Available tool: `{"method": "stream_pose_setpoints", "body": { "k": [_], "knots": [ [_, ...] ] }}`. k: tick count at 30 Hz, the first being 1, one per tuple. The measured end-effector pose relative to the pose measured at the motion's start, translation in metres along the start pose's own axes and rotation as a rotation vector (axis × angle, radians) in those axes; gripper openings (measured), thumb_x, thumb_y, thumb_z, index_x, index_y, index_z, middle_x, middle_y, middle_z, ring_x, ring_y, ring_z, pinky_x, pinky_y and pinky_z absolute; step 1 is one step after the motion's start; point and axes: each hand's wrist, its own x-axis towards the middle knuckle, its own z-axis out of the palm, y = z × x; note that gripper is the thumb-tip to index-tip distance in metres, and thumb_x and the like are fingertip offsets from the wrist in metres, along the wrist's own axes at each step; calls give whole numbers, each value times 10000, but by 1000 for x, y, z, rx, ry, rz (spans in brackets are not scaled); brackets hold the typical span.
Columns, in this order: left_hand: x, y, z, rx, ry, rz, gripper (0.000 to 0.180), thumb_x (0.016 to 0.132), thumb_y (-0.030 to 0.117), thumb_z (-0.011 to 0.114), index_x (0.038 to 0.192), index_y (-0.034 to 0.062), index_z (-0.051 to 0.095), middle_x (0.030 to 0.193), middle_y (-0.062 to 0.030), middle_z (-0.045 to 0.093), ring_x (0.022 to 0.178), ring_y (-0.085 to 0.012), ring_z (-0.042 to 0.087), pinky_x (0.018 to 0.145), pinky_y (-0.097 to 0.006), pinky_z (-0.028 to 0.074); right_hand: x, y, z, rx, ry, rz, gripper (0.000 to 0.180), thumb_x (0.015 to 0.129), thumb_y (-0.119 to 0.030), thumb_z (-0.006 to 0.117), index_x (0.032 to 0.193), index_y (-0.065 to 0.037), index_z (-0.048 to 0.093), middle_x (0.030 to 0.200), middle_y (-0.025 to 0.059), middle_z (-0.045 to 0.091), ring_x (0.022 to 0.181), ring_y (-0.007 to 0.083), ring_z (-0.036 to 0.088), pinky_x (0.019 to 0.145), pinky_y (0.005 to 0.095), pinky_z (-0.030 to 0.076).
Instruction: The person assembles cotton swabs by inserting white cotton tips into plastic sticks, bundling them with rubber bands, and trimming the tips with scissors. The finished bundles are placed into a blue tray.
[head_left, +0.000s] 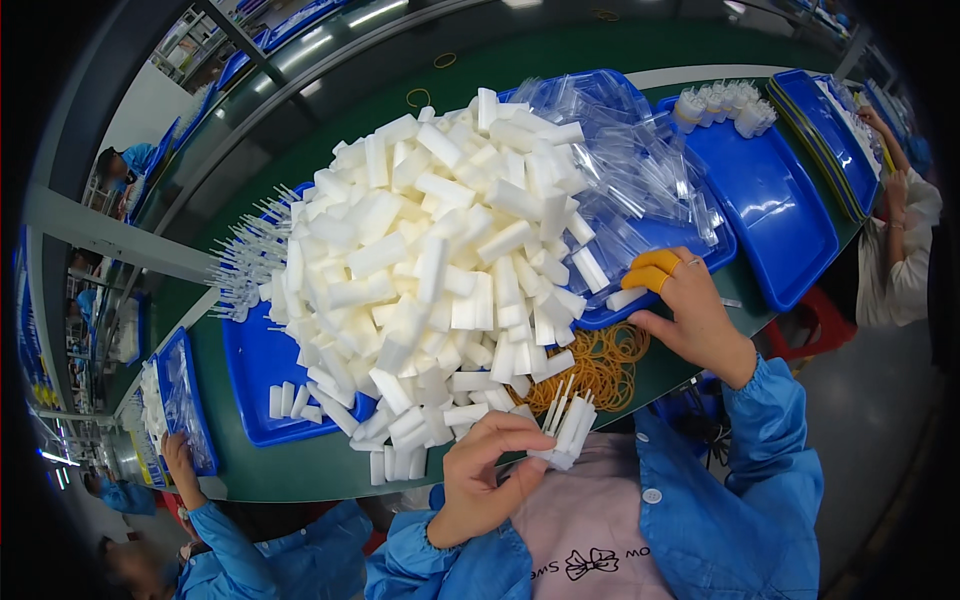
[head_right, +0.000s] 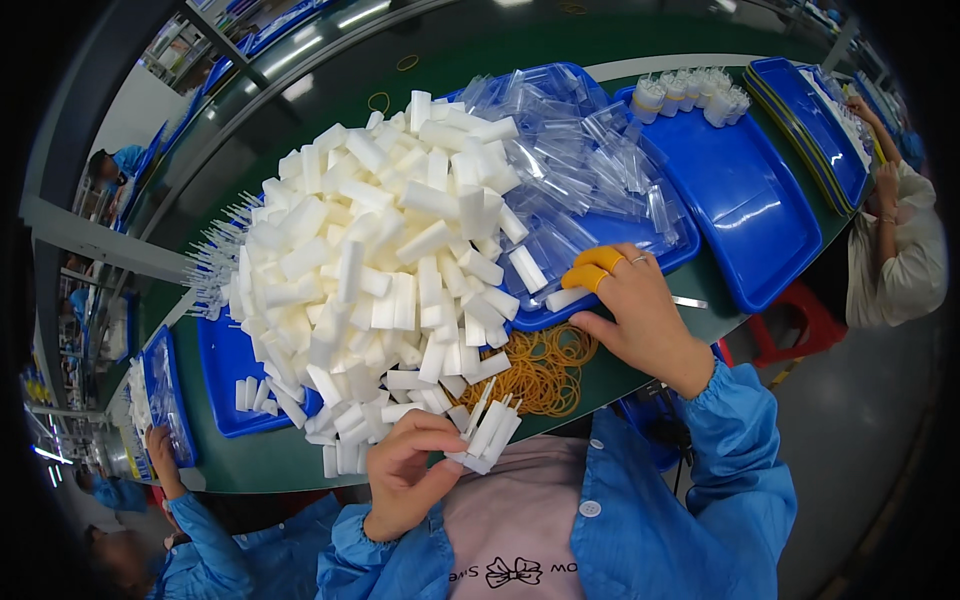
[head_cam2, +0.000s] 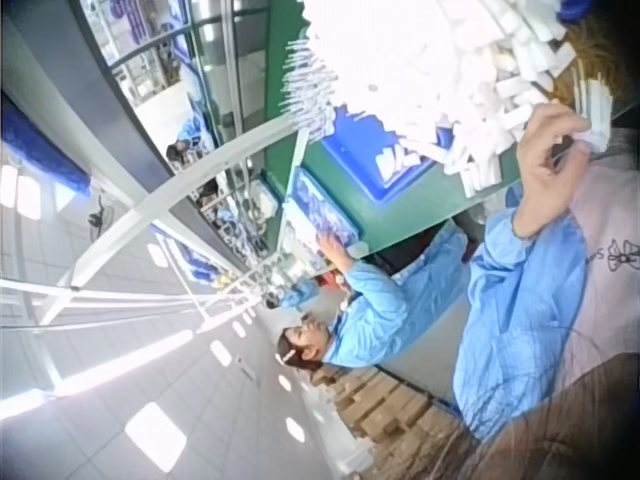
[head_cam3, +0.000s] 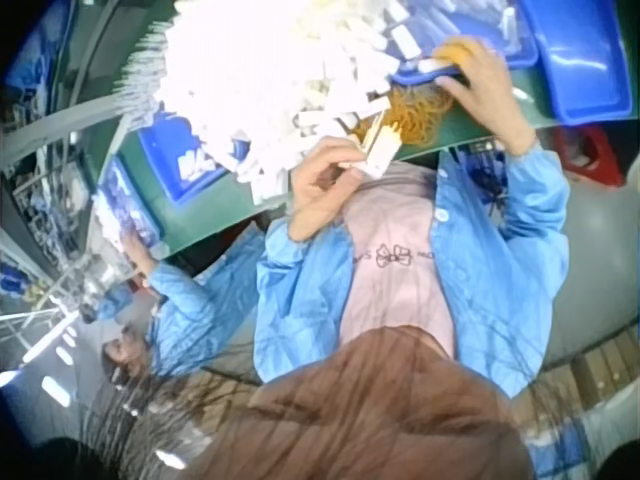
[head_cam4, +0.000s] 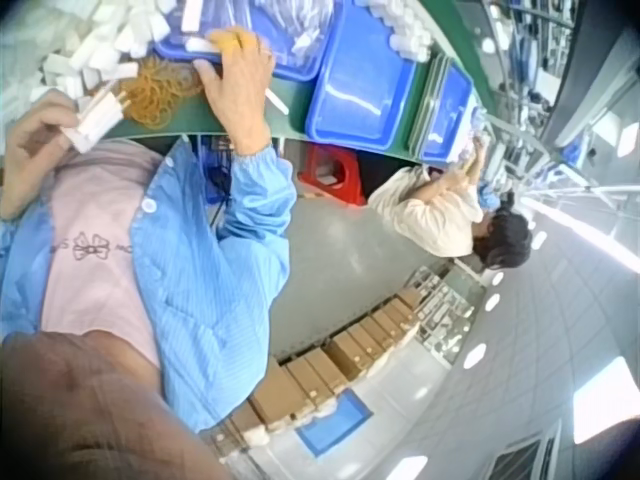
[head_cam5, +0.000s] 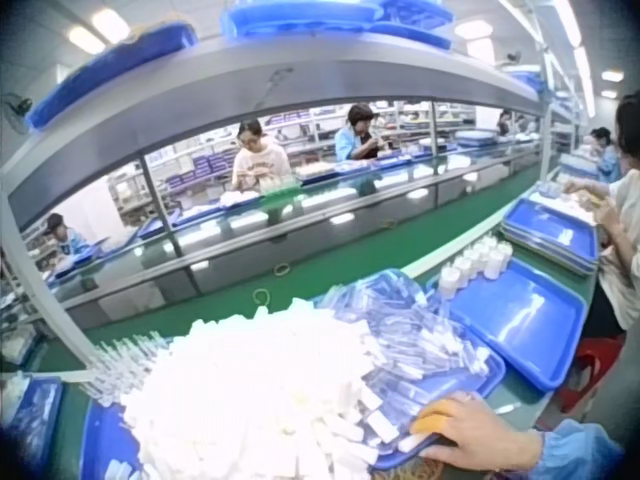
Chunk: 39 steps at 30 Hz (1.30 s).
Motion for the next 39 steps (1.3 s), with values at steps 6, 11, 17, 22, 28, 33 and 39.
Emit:
{"method": "stream_pose_setpoints", "body": {
  "k": [6,11,17,22,28,33,39],
  "knots": [
    [0,3,7,-226,128,-35,273,738,-72,691,1004,-38,644,1024,-141,567,962,-208,554,857,-306,447,2,9,-3,144,37,-56,270,737,-124,704,974,-64,587,1026,103,601,897,291,565,802,371,415],
    [-3,1,3,-76,52,46,229,738,28,744,938,-28,646,975,-143,581,890,-202,566,793,-310,456,-8,-14,-6,459,145,18,212,792,-87,664,985,-51,582,1056,113,620,778,289,604,694,328,467],
    [0,2,2,-33,-23,200,236,689,-53,745,915,-17,689,902,-143,644,809,-205,620,691,-274,506,-10,-48,-8,214,69,-228,231,709,-106,701,921,-61,621,1069,94,629,830,257,630,706,340,503],
    [1,3,3,-54,-38,187,226,690,-35,754,908,-17,692,899,-141,646,806,-204,621,693,-275,505,-7,-53,-5,235,86,-307,233,698,-118,704,915,-68,633,1051,105,634,799,267,635,657,334,516],
    [2,4,2,-25,-30,165,209,698,-15,756,898,-12,698,902,-134,646,799,-201,619,687,-277,502,-9,-59,-11,397,13,-311,201,734,-63,677,932,-62,642,1065,117,631,830,275,636,689,312,512],
    [3,5,-1,114,-69,242,203,690,-14,752,887,8,708,914,-114,644,790,-203,621,680,-274,502,-7,-50,-12,1172,-117,15,218,849,-10,600,1067,-12,599,1076,103,616,934,188,618,813,264,485],
    [6,15,4,467,-65,439,265,624,-2,758,878,66,728,898,-49,645,766,-204,622,666,-282,503,-6,-59,-8,1567,-185,347,332,864,23,579,1188,23,507,1052,101,600,969,126,591,851,250,485]
  ]
}}
